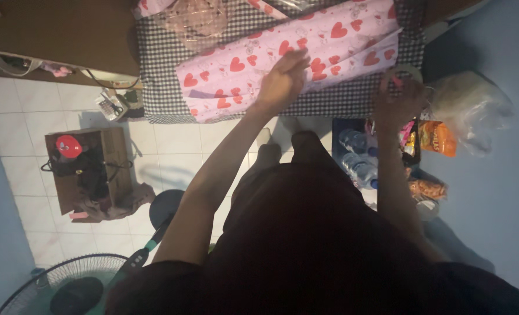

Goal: The person wraps a rectangular item with pink heart-patterned wrapping paper on a checkered tablecloth. They fold the paper around the item, apply clear tape to secure the folds, and use scissors to trim excess paper.

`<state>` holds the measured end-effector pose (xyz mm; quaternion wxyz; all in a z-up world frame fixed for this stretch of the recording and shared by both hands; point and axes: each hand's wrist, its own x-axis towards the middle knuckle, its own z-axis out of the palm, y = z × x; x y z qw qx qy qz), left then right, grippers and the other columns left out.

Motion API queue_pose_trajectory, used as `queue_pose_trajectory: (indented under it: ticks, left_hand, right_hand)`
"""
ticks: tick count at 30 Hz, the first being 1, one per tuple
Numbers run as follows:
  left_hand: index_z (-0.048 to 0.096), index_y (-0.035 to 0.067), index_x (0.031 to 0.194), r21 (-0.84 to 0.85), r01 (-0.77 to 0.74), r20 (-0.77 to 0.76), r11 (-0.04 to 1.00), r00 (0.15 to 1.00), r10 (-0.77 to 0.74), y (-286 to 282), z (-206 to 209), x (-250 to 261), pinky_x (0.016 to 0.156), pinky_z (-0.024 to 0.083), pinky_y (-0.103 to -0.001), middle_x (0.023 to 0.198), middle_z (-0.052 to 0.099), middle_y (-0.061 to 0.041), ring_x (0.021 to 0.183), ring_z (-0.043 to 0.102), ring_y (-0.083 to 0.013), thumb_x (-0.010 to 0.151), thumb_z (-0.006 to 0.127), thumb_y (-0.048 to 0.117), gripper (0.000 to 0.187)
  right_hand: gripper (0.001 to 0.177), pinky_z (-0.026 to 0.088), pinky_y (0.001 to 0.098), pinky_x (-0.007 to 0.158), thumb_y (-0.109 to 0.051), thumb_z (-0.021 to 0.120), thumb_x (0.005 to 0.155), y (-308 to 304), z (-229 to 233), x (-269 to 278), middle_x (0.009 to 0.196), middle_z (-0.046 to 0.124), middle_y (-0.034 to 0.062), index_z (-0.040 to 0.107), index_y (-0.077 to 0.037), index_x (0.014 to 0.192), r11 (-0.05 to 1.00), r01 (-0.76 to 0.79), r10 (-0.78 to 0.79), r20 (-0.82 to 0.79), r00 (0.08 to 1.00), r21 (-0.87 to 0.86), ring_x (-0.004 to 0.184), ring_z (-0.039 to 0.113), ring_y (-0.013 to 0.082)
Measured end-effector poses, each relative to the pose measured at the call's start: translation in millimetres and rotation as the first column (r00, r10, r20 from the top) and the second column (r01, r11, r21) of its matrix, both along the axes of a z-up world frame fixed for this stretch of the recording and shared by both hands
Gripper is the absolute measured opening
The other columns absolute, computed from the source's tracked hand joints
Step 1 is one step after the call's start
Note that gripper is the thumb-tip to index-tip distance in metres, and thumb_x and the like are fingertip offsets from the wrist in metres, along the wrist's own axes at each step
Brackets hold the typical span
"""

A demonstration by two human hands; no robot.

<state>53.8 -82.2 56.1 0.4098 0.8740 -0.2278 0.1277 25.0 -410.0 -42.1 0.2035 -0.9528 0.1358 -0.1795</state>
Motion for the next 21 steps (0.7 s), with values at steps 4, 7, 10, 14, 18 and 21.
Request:
queue_pose_trajectory:
  ticks: [4,7,10,14,18,21]
  left_hand:
    - [0.067,-0.003,0.121,0.072,0.079,0.058,0.994,0.995,-0.083,-11,-8,-5,0.104,0.057,-0.038,0.124,0.066,-0.011,0.121,0.064,-0.0291,0.094,0.065,-0.001,0.027]
    - [0.067,-0.001,0.116,0.085,0.000,0.165,0.996,0.986,-0.014,-16,-8,-11,0.101,0.058,-0.038,0.122,0.066,-0.011,0.119,0.064,-0.0297,0.084,0.067,0.000,0.032]
    - [0.068,0.003,0.117,0.035,-0.067,0.125,0.997,0.990,0.062,-24,-8,-14,0.093,0.059,-0.036,0.117,0.066,-0.010,0.111,0.065,-0.0262,0.094,0.073,0.004,0.023]
    - [0.068,0.003,0.117,0.030,-0.077,0.110,0.997,0.991,0.073,-23,-8,-15,0.093,0.060,-0.035,0.117,0.065,-0.007,0.112,0.066,-0.0241,0.091,0.075,0.003,0.027]
    - [0.067,0.001,0.119,0.049,-0.036,0.101,0.998,0.994,0.031,-21,-5,-15,0.097,0.059,-0.036,0.123,0.064,-0.008,0.115,0.065,-0.0265,0.086,0.073,0.001,0.033]
    - [0.066,0.001,0.119,0.016,-0.017,0.064,1.000,0.998,0.016,-19,1,-12,0.098,0.057,-0.037,0.123,0.063,-0.010,0.115,0.064,-0.0280,0.084,0.071,-0.002,0.035]
  right_hand:
    - [0.058,0.042,0.0544,0.108,-0.028,0.083,0.085,-36,-16,-14,0.135,0.057,0.0294,0.063,0.005,0.129,0.937,-0.340,0.335,0.075,0.939,0.083,0.125,0.052,0.0482]
    - [0.055,0.043,0.0545,0.102,-0.026,0.080,0.079,-46,-30,-14,0.130,0.061,0.0256,0.068,0.006,0.122,0.950,-0.276,0.274,-0.029,0.961,-0.148,0.119,0.053,0.0476]
    - [0.045,0.042,0.0577,0.092,-0.040,0.089,0.087,-55,-46,-1,0.111,0.066,0.0243,0.069,0.001,0.092,0.994,-0.106,0.105,-0.087,0.991,-0.003,0.107,0.055,0.0461]
    - [0.021,0.047,0.0509,0.099,-0.027,0.068,0.091,-78,-62,18,0.106,0.071,0.0114,0.072,-0.011,0.104,0.987,-0.079,0.111,-0.241,0.964,0.140,0.108,0.062,0.0361]
    - [0.030,0.050,0.0551,0.090,-0.039,0.077,0.077,-100,-66,39,0.093,0.073,0.0114,0.077,-0.013,0.091,0.901,-0.315,0.207,-0.344,0.916,-0.299,0.097,0.067,0.0363]
    - [0.029,0.051,0.0522,0.091,-0.042,0.075,0.085,-113,-60,47,0.095,0.074,0.0125,0.077,-0.013,0.086,0.770,-0.470,0.377,-0.287,0.881,-0.432,0.101,0.069,0.0361]
